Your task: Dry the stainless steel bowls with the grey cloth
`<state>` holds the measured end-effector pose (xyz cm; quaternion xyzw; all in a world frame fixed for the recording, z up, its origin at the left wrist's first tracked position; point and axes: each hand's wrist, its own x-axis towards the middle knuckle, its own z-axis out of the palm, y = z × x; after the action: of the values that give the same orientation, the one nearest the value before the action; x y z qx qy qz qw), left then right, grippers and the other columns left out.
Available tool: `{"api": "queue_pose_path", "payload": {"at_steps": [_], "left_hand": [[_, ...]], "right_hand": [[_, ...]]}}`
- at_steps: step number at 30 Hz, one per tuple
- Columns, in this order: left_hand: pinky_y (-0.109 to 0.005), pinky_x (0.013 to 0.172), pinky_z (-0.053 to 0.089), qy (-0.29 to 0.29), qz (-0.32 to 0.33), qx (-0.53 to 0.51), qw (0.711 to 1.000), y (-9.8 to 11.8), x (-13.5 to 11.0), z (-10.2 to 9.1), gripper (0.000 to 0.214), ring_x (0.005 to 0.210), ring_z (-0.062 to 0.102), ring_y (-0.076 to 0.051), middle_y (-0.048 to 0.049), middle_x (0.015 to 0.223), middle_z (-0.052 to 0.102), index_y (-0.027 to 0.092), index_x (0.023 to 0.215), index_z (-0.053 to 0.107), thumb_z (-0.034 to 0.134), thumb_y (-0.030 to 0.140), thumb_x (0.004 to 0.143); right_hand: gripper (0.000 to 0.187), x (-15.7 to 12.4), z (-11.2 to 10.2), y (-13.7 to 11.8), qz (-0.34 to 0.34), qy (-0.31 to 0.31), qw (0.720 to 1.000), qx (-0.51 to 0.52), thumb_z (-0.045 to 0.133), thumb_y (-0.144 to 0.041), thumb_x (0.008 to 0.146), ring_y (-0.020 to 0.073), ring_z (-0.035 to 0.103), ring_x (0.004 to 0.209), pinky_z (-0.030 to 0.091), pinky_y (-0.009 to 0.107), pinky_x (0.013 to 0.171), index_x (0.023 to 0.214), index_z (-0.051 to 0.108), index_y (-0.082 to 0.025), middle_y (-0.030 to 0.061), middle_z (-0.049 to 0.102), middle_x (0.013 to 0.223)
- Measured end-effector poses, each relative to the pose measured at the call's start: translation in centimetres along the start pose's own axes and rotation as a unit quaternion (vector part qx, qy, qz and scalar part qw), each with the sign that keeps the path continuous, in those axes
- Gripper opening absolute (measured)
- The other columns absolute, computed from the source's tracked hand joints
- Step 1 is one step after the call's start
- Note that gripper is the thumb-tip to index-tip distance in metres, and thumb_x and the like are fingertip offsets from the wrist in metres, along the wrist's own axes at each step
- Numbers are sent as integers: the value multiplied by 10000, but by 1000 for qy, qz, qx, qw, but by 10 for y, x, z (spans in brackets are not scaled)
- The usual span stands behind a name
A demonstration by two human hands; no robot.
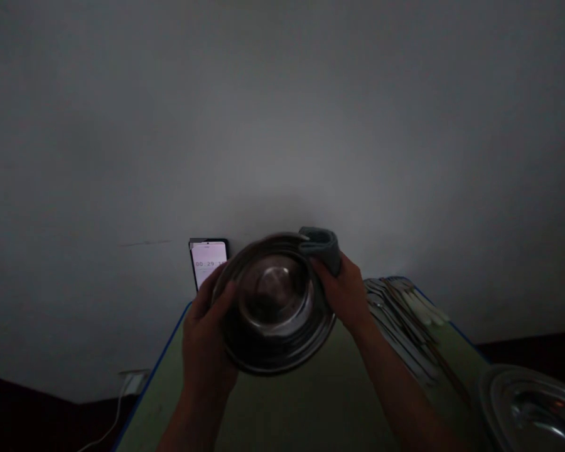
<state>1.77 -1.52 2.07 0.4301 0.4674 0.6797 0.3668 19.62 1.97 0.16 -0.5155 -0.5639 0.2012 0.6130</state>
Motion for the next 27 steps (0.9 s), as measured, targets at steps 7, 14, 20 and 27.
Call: {"api": "queue_pose_path", "payload": {"at_steps": [7,14,20,27], "left_hand": [[-390,1137,305,82,164,136,974,-11,-12,-10,351,1415,299,-324,85,1469,425,305,931,704,707,110,640],[-387,791,548,-96,15,71,993,16,-2,-8,349,953,671,-290,-35,996,718,298,1063,647,705,347,722],[-404,922,506,-206,-35,106,972,24,-7,-16,520,1088,630,-316,-65,1142,710,317,1165,674,779,398,663],[-358,852,543,-120,-19,-48,991,29,-16,-4,365,1087,645,-301,-1,1106,732,358,1033,746,751,357,668]], "right_hand": [[374,-20,26,5,82,-36,992,94,553,-384,836,195,621,952,469,324,867,1151,538,-184,80,677,1065],[247,-2,-16,3,-15,-45,997,-58,583,-332,806,216,627,818,472,328,727,1015,578,-200,54,695,895],[189,-2,-31,-12,-46,14,990,-131,676,-357,719,161,544,560,371,255,522,777,538,-241,-28,612,606],[243,-11,-16,-17,-27,120,992,-33,681,-422,727,189,604,696,448,280,602,824,569,-230,10,666,699]]}}
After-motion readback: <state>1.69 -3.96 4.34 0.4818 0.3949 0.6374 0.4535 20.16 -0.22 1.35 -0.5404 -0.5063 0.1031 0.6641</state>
